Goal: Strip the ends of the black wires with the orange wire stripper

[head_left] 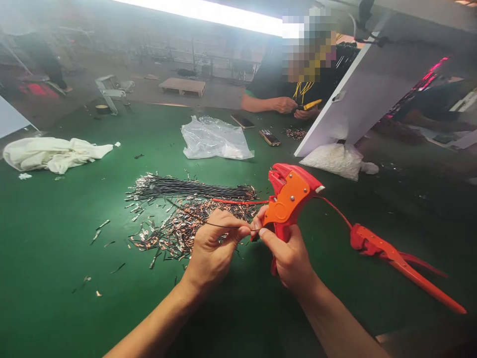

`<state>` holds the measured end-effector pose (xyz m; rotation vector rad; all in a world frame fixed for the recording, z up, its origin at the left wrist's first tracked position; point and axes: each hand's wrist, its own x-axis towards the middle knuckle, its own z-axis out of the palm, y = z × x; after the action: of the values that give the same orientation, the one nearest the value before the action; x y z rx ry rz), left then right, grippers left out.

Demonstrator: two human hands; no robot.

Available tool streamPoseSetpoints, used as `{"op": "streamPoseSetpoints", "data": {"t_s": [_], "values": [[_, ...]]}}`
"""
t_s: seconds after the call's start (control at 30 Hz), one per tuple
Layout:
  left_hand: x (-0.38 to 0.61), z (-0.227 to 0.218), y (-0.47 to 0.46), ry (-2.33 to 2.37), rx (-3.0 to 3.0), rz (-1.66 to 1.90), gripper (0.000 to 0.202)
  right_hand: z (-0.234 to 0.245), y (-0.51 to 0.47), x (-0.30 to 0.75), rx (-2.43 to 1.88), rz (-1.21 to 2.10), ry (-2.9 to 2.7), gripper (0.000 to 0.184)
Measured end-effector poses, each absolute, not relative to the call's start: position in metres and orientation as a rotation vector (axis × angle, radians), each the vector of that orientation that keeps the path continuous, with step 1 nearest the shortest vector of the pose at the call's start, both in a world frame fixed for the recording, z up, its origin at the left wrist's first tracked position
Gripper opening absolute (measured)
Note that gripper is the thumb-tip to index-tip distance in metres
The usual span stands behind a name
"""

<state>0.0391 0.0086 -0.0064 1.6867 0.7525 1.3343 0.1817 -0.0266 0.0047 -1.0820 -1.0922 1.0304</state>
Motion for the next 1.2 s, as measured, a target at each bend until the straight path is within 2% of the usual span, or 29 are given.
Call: {"op": "streamPoseSetpoints", "data": {"t_s": [0.2, 0.33, 0.53, 0.87, 1.07, 1.2], "values": [[0.043, -0.011, 0.005, 0.812, 1.777, 1.425, 0.011, 0.002, -0.026, 0.183, -1.225, 0.824, -1.213, 0.007], [0.046, -0.011, -0.001, 0.883, 1.815, 1.485, 0.012, -0.006, -0.026, 0.183, -1.297, 0.651, -1.292, 0.013], [0.043, -0.008, -0.005, 1.065, 1.641, 1.501, 0.010, -0.017, -0.017, 0.197, -1.455, 0.421, -1.299, 0.016], [0.045, -0.006, -0.001, 1.115, 1.510, 1.373, 0.015, -0.010, -0.017, 0.199, -1.425, 0.441, -1.367, 0.022], [0.042, -0.006, 0.002, 1.129, 1.545, 1.386, 0.015, -0.006, -0.014, 0.197, -1.398, 0.445, -1.281, 0.012], [0.042, -0.007, 0.002, 1.120, 1.558, 1.396, 0.014, -0.008, -0.011, 0.199, -1.384, 0.463, -1.248, 0.011]]}}
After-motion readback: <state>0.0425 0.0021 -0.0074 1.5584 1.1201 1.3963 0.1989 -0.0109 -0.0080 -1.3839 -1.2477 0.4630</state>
